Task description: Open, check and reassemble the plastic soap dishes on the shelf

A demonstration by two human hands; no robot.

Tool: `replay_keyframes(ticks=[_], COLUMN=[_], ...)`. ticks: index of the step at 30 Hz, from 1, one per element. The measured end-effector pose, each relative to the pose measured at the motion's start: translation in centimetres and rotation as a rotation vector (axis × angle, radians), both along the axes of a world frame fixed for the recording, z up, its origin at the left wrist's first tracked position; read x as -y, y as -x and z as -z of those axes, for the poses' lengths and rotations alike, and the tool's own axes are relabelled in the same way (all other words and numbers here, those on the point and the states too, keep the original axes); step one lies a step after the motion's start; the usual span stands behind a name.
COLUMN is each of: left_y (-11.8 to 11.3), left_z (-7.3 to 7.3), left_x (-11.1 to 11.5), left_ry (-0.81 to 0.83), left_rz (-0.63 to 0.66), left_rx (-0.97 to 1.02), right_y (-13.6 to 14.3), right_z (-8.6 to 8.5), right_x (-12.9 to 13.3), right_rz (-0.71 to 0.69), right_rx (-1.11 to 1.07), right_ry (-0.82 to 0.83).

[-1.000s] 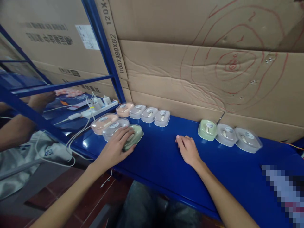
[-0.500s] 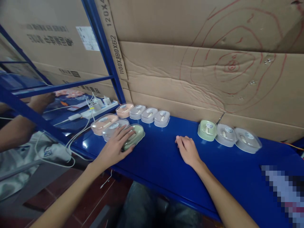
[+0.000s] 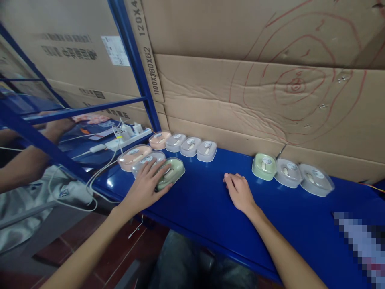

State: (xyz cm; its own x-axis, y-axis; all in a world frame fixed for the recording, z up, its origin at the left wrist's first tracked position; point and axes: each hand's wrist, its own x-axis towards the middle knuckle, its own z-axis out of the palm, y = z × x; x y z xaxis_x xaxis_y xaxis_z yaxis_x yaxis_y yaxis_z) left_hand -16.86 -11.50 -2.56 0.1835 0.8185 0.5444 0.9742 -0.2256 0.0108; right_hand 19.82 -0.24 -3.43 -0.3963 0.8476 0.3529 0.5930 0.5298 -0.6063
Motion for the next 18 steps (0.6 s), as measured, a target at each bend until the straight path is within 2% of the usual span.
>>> replay_keyframes(ticks=[12, 15, 18], left_y=[0.0, -0.4, -2.0], left_z=[0.1, -0.5, -2.0], left_x=[0.1, 0.4, 0.3], left_ry=[0.005, -0.022, -0.058], left_rz=[0.013, 0.027, 0.056], left_rx=[0.039, 0.056, 0.073], right_y=[0.2, 0.2, 0.3], right_z=[-0.1, -0.1, -0.2], right_x=[0.1, 0.1, 0.2], right_rz=[-0.013, -0.013, -0.013], right_rx=[0.049, 0.050, 0.051], right_ry=[-0.049, -0.041, -0.040])
